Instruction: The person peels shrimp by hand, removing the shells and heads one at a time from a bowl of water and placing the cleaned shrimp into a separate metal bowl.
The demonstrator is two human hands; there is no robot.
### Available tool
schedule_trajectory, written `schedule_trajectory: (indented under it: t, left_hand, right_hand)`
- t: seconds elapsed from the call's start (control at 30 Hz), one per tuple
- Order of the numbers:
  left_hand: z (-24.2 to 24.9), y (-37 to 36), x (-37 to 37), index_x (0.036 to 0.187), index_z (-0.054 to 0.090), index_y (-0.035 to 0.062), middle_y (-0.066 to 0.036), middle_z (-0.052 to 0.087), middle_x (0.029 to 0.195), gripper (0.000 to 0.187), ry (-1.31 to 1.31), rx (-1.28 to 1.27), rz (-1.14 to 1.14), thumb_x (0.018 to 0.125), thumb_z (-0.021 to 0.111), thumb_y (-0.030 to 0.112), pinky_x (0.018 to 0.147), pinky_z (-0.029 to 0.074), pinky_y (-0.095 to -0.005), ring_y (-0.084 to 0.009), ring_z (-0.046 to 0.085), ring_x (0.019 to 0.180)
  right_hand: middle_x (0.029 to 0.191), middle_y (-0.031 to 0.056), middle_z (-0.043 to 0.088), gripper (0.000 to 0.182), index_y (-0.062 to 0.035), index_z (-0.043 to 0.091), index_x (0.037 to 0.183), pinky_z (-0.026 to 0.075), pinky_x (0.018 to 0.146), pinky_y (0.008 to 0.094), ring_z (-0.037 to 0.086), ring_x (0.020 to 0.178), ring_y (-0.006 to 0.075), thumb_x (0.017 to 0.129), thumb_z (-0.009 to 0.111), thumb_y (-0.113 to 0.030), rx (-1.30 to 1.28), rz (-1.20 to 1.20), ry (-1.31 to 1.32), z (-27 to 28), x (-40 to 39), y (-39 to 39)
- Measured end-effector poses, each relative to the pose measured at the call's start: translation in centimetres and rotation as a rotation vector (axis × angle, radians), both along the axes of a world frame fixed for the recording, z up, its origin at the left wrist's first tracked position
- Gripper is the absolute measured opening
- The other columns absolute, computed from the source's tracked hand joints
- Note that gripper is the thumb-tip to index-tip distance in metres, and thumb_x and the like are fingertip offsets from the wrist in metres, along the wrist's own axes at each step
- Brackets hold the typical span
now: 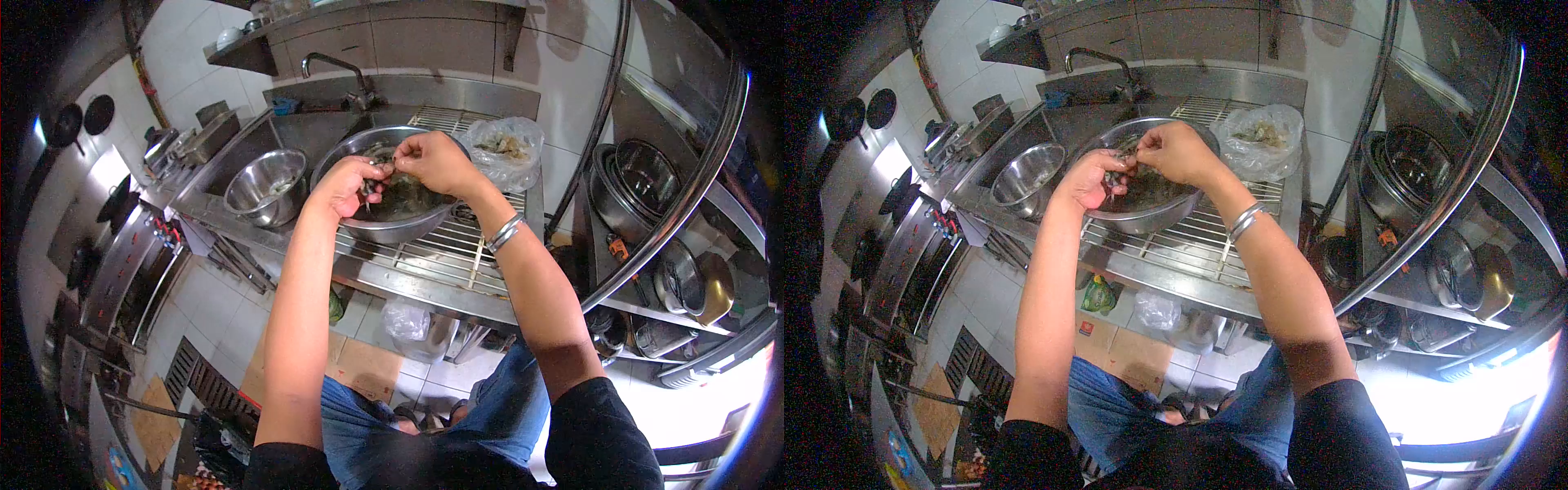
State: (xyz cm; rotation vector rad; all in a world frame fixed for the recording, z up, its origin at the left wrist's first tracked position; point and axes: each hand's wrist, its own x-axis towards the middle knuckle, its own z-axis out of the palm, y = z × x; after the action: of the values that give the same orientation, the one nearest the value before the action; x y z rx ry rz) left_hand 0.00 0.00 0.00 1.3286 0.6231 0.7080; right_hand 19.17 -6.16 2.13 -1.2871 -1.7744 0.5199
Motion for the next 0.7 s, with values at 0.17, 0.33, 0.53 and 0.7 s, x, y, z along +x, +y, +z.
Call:
schedule_trajectory:
  t: [0.17,0.33,0.53,0.7]
  left_hand:
    - [1.2,-0.6,-0.4,0.088,0.06,-0.0004,-0.007,0.057,0.078,0.01,-0.171,-0.193,-0.025,0.081,0.061,0.006,0.051,0.039,-0.0264,-0.0148,0.049,0.064]
    - [0.8,-0.1,-0.3,0.086,0.058,-0.0003,-0.007,0.055,0.076,0.011,-0.295,-0.247,0.03,0.081,0.061,0.008,0.051,0.039,-0.0259,-0.0147,0.049,0.063]
    - [0.4,0.8,-0.1,0.086,0.055,0.0015,-0.01,0.059,0.076,0.01,-0.401,-0.245,0.237,0.084,0.057,0.011,0.054,0.044,-0.0277,-0.0189,0.056,0.066]
    - [0.9,-0.3,0.1,0.088,0.056,0.0011,-0.012,0.062,0.08,0.011,-0.37,-0.197,0.259,0.084,0.055,0.011,0.056,0.045,-0.0285,-0.0212,0.06,0.069]
  right_hand:
    - [0.079,0.0171,0.067,0.018,-0.0004,0.066,0.081,0.05,0.068,0.0368,0.065,0.072,0.0284,0.075,0.068,-0.017,0.291,0.009,-0.231,0.7,0.0,-0.6]
    - [0.082,0.0174,0.067,0.023,-0.0015,0.065,0.092,0.051,0.069,0.0373,0.065,0.074,0.0311,0.076,0.067,-0.017,0.573,-0.587,0.046,0.7,4.1,1.9]
    - [0.105,0.0147,0.066,0.018,-0.005,0.066,0.095,0.046,0.088,0.0412,0.06,0.1,0.0334,0.081,0.064,-0.017,0.383,-1.161,-0.755,-2.3,10.3,2.1]
    - [0.109,0.0164,0.064,0.027,-0.0059,0.069,0.091,0.043,0.092,0.0413,0.058,0.102,0.0344,0.076,0.071,-0.028,0.684,-0.505,-0.315,0.0,4.8,1.8]
